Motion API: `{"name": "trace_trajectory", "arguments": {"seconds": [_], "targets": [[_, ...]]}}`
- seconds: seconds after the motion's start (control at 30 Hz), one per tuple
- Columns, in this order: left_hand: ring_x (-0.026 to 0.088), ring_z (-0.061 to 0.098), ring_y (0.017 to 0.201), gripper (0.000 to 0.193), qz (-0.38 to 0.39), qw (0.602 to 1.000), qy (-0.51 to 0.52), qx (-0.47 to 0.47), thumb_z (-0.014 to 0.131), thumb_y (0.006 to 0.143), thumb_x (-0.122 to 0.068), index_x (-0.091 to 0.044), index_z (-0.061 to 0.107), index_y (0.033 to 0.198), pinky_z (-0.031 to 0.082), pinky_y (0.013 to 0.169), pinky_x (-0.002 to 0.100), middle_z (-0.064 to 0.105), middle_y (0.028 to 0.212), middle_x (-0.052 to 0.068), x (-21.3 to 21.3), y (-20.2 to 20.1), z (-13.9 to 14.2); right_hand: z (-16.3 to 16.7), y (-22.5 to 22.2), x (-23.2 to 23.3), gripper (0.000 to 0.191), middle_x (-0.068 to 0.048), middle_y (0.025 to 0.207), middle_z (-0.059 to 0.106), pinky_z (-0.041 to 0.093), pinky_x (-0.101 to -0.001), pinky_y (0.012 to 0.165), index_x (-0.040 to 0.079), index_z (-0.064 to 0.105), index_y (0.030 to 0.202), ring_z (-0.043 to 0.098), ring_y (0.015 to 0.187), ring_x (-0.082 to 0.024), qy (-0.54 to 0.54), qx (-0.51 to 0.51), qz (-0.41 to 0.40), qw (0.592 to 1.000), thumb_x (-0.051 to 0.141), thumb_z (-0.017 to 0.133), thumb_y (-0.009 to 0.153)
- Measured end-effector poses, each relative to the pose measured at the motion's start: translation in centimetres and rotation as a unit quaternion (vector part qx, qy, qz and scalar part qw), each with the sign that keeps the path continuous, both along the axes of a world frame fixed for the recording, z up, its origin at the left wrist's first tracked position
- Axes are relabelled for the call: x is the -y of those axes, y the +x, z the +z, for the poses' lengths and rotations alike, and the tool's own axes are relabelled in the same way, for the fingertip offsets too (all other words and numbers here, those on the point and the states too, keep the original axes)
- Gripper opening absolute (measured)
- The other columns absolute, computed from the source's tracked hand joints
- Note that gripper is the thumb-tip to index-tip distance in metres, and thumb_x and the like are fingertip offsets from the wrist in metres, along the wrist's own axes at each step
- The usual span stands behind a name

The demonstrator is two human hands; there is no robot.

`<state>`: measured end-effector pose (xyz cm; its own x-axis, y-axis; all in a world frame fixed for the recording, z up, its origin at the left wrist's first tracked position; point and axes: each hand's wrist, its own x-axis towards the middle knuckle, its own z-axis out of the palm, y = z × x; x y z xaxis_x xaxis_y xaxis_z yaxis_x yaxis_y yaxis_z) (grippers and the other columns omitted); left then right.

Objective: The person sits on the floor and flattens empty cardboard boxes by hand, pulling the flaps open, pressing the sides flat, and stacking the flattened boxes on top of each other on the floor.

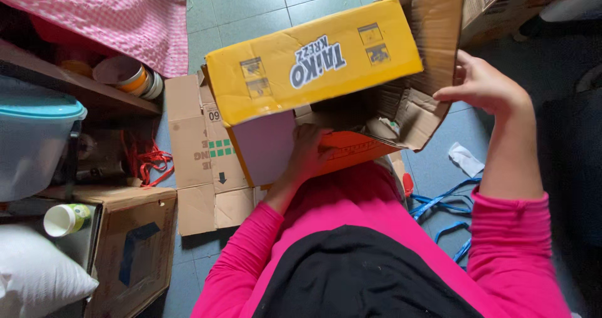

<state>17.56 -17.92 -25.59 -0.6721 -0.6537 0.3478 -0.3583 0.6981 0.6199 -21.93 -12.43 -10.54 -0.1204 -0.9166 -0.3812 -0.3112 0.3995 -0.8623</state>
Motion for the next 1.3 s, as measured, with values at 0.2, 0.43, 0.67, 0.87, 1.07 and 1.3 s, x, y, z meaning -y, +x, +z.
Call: {"name": "trace_trajectory", "arguments": {"seconds": [0.2,0.43,0.67,0.87,1.07,1.3], "targets": [[0.036,0.053,0.120,0.055,0.033,0.999,-0.027,0.015,0.080,0.082,-0.028,-0.010,0.060,0.130,0.035,0.110,0.052,0.061,0.120,0.013,-0.6,-0.2,0.0,0.6,11.8,-2.8,0.088,-0.026,0.137,0.057,0.040,-0.0528,0.113,0.000,0.035,0.157,0.052,0.128,-0.046,-0.221,-0.348,-0.248,0.877,-0.004,0.074,0.078],[0.036,0.053,0.119,0.055,0.038,0.999,-0.029,-0.011,0.081,0.083,-0.032,-0.010,0.060,0.129,0.036,0.110,0.052,0.060,0.120,0.015,0.0,0.8,0.2,-1.6,19.2,-4.1,0.087,-0.040,0.144,0.045,0.030,-0.0653,0.113,0.009,0.039,0.156,0.043,0.137,-0.057,-0.238,-0.623,-0.214,0.714,0.016,0.085,0.083],[0.036,0.054,0.124,0.054,0.030,1.000,0.005,0.008,0.081,0.082,-0.028,-0.009,0.062,0.128,0.036,0.112,0.053,0.063,0.125,0.015,0.0,1.6,-1.9,-7.7,4.6,-7.3,0.065,-0.020,0.114,0.077,0.059,-0.0426,0.096,0.010,0.059,0.143,0.078,0.109,-0.034,-0.133,-0.319,-0.111,0.932,0.013,0.092,0.087],[0.037,0.057,0.125,0.054,0.027,0.999,0.011,-0.028,0.084,0.082,-0.029,-0.008,0.063,0.126,0.042,0.110,0.051,0.066,0.128,0.014,2.5,1.9,-3.0,-6.6,3.0,-7.5,0.096,-0.022,0.138,0.066,0.050,-0.0480,0.103,0.012,0.047,0.156,0.062,0.129,-0.036,-0.093,-0.291,-0.245,0.920,0.007,0.089,0.069],[0.037,0.055,0.128,0.056,0.052,0.998,-0.024,-0.006,0.083,0.084,-0.034,-0.008,0.063,0.129,0.039,0.111,0.052,0.064,0.132,0.016,2.6,1.5,-1.3,-4.9,17.3,-3.4,0.068,-0.016,0.163,0.029,0.026,-0.0516,0.126,0.026,0.050,0.158,0.032,0.154,-0.034,-0.283,-0.352,-0.245,0.858,0.012,0.076,0.097],[0.040,0.049,0.134,0.065,0.055,0.995,-0.081,0.028,0.076,0.079,-0.025,-0.001,0.058,0.137,0.034,0.111,0.053,0.055,0.141,0.023,3.4,0.2,-2.7,-6.5,27.0,2.7,0.080,-0.026,0.171,0.020,-0.004,-0.0678,0.125,0.020,0.050,0.160,0.018,0.160,-0.046,-0.325,-0.459,-0.073,0.824,0.011,0.074,0.085]]}}
